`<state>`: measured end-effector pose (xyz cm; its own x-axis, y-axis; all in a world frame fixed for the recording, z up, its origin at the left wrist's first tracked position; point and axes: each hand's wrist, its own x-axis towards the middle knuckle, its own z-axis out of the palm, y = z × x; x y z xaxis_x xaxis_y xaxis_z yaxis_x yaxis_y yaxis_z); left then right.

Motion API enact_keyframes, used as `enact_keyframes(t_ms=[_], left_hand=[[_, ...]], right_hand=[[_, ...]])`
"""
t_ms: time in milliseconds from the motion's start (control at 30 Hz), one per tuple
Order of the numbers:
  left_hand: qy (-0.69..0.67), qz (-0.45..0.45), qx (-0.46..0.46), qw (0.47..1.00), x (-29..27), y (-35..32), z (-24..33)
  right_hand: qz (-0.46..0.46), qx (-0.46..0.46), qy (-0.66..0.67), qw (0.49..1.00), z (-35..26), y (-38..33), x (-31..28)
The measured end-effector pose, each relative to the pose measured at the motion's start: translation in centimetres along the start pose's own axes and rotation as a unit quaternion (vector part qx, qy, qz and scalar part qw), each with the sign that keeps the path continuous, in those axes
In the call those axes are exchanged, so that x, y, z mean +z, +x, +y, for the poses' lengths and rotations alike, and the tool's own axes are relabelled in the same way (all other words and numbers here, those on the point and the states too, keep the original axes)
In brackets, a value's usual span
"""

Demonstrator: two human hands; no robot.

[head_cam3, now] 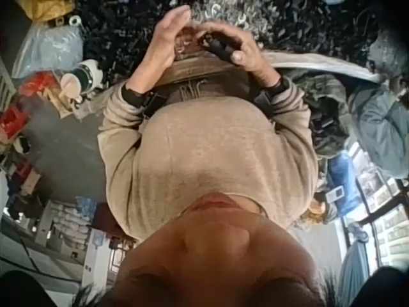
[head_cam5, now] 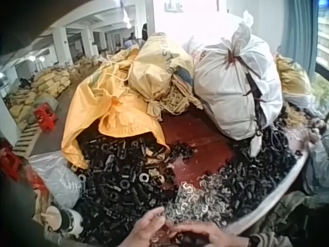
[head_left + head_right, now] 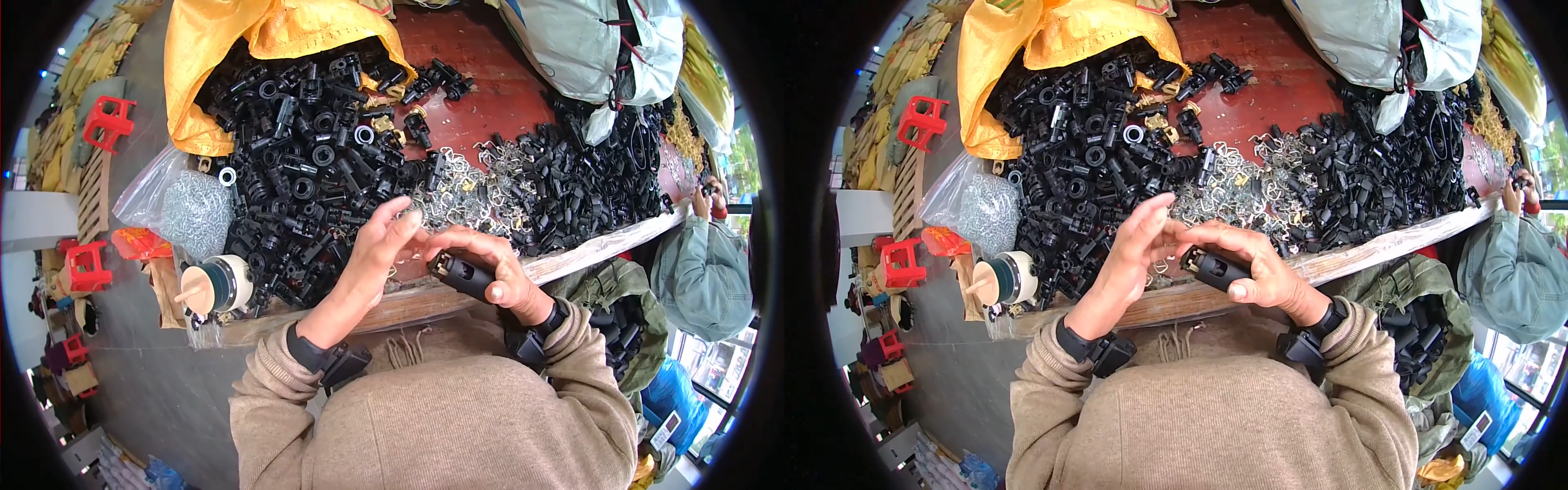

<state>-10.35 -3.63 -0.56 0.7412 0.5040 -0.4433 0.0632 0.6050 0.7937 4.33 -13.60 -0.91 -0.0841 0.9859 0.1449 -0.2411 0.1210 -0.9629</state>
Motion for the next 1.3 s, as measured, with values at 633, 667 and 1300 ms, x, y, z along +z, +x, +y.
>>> enact_keyframes(t_ms=[633,667,1300], left_hand=[[-0.087,-0.049,0.137,0.986,3.3,0.2,-1.1],[-0.088,-0.040,0.146,0.985,3.4,0.0,-1.4],[-0.015,-0.120,0.170,0.978,2.1,-2.1,-2.9]], right_hand=[[0.024,0.056,0.103,0.993,0.6,-0.5,2.0],[0.060,-0.003,0.023,0.998,1.1,-0.7,1.8],[0.099,-0.286,-0.425,0.853,0.6,-1.0,1.6]])
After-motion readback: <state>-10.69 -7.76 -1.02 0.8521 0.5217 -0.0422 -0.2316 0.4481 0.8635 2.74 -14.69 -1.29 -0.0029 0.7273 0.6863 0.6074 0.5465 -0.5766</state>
